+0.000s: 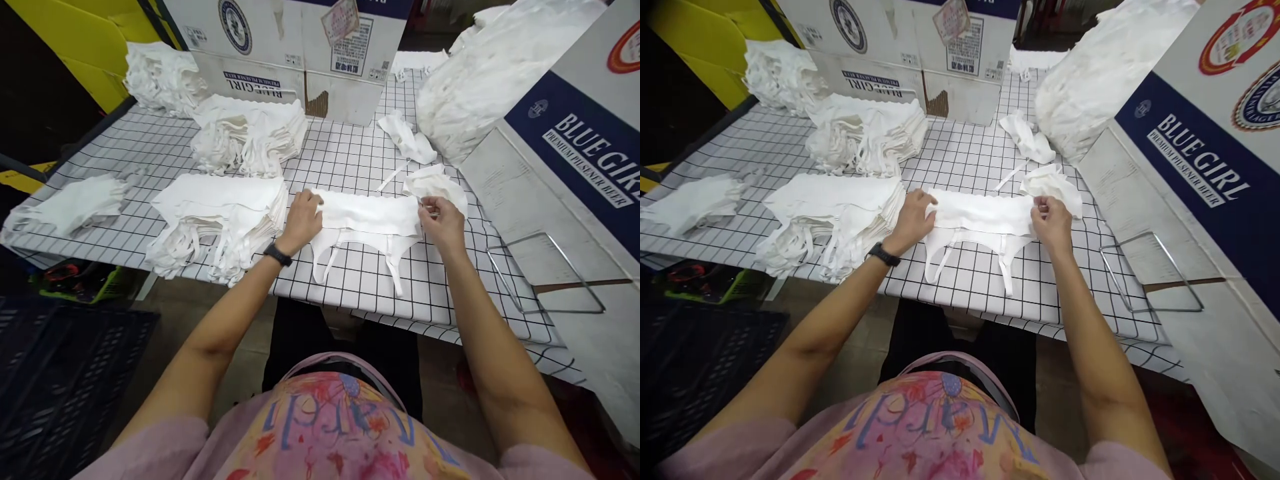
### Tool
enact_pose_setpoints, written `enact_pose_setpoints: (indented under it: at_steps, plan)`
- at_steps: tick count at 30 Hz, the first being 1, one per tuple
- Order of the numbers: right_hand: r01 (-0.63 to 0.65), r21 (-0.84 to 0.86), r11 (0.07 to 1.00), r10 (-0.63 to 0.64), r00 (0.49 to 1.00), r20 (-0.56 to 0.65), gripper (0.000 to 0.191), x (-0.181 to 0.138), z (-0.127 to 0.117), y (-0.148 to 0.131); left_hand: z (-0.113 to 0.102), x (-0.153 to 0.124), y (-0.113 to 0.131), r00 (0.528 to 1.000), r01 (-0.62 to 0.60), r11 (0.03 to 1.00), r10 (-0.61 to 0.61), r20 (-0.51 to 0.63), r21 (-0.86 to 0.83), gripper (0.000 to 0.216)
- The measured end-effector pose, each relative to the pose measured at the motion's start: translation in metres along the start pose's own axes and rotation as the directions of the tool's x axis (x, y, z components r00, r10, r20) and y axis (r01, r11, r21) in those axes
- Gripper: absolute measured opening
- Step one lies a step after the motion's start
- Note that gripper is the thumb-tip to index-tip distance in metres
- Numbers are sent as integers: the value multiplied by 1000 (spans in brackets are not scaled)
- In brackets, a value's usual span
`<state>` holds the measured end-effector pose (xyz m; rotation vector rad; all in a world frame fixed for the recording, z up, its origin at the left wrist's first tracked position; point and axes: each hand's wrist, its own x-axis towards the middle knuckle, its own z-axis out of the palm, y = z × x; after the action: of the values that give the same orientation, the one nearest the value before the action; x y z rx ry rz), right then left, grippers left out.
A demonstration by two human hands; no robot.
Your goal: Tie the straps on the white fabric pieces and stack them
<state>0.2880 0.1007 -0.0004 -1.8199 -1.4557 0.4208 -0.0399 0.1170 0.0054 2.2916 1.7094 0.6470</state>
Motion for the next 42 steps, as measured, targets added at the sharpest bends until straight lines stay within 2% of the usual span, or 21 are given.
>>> enact_pose_setpoints:
  at_steps: [1, 2, 4, 6, 10, 13, 20, 23, 25, 27, 29, 31, 33, 36, 38, 42]
  plan:
    - [9, -28, 1000, -9, 1000, 22, 20, -19, -6, -1, -3, -15, 3, 999, -5, 999, 6, 34, -37, 10]
    - [7, -45, 999, -4, 999, 50, 18, -40, -12, -1, -7, -32, 5, 998, 9, 997, -3, 66, -81, 9]
    - [-14, -64, 998, 22, 993, 119, 24, -83, -22, 0, -14, -66, 10, 989, 49, 987, -27, 143, -155, 27]
    - [-25, -48, 999, 33, 984, 173, 30, -120, -26, 1, -18, -94, 14, 976, 104, 977, -64, 209, -185, 32]
    - [62, 1, 998, -61, 979, 197, 28, -166, -23, -1, -18, -124, 19, 951, 162, 972, -107, 290, -173, 28]
    - [107, 22, 994, -109, 972, 206, 25, -179, -20, -7, -16, -130, 20, 943, 183, 967, -122, 309, -176, 21]
    - [47, -8, 999, -46, 993, 110, 15, -192, -22, -14, -18, -136, 19, 934, 189, 963, -116, 337, -192, 23]
    - [80, -12, 997, -77, 986, 146, 14, -192, -26, -11, -22, -143, 20, 925, 212, 958, -134, 357, -191, 16]
    - [48, 9, 999, -49, 981, 187, 17, -183, -31, -8, -29, -144, 20, 928, 210, 953, -124, 351, -217, 7]
    - [-35, 34, 999, 28, 983, 184, 21, -161, -35, -7, -37, -136, 20, 943, 173, 947, -80, 322, -272, 10]
    - [-110, 44, 993, 103, 985, 137, 26, -126, -36, -5, -44, -114, 19, 961, 122, 944, -35, 274, -305, 17]
    - [-124, 7, 992, 123, 989, 76, 29, -83, -29, -2, -45, -80, 16, 976, 88, 959, -28, 217, -271, 22]
    - [-114, -68, 991, 116, 993, 21, 25, -38, -14, 1, -40, -37, 12, 987, 79, 978, -50, 151, -192, 28]
    - [-152, -127, 980, 152, 988, -5, 30, 12, 14, 4, -23, 23, 4, 977, 188, 979, -178, 118, -78, 40]
    - [-165, -80, 983, 164, 986, -14, 31, 30, 27, 4, -13, 51, -2, 945, 313, 943, -297, 140, -113, 44]
    - [-164, 26, 986, 164, 986, 5, 21, 35, 28, 9, -2, 75, -16, 891, 447, 866, -409, 196, -225, 43]
